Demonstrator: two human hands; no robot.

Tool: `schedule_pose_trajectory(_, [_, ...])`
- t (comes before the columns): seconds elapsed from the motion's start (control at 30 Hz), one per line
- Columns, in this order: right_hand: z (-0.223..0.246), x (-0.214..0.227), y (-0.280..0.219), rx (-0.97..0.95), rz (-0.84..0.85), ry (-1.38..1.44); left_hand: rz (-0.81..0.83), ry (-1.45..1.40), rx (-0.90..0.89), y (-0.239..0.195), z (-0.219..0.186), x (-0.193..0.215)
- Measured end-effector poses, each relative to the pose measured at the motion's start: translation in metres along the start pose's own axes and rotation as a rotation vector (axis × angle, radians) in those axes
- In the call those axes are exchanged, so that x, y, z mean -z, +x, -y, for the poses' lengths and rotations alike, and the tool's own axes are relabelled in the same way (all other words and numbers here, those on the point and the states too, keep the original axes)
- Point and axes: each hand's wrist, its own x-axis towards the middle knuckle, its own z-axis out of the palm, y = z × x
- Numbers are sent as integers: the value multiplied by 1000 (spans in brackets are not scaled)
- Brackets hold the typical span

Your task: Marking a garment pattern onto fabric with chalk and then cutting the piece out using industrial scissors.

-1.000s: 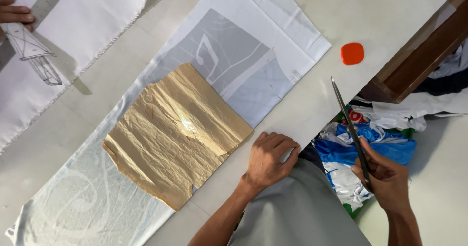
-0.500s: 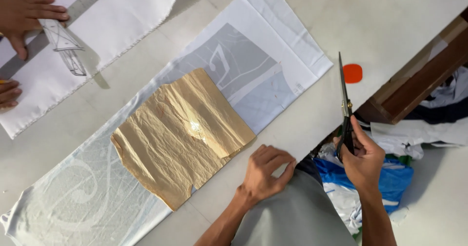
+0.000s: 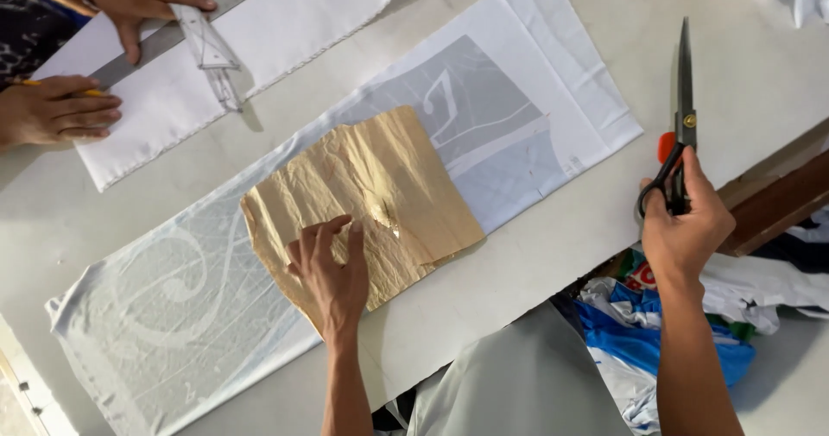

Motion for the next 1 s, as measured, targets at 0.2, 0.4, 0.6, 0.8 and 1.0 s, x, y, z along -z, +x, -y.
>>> schedule_pose_trajectory(0.2, [-34, -12, 20, 103, -64, -43, 73, 4, 20, 17, -17, -16])
schedule_pose_trajectory(0.4, [-64, -13, 35, 110, -27, -299, 113, 5, 123, 32, -20, -26])
schedule_pose_trajectory(0.6, [-79, -12, 39, 72, -1, -236, 109, -154, 56, 30, -35, -33])
schedule_pose_trajectory(0.8, [-67, -8, 44, -40, 144, -171, 165, -195, -183, 22, -80, -42])
schedule_pose_trajectory(1.0, [-48, -17, 36, 55, 81, -164, 164, -200, -447, 29, -91, -55])
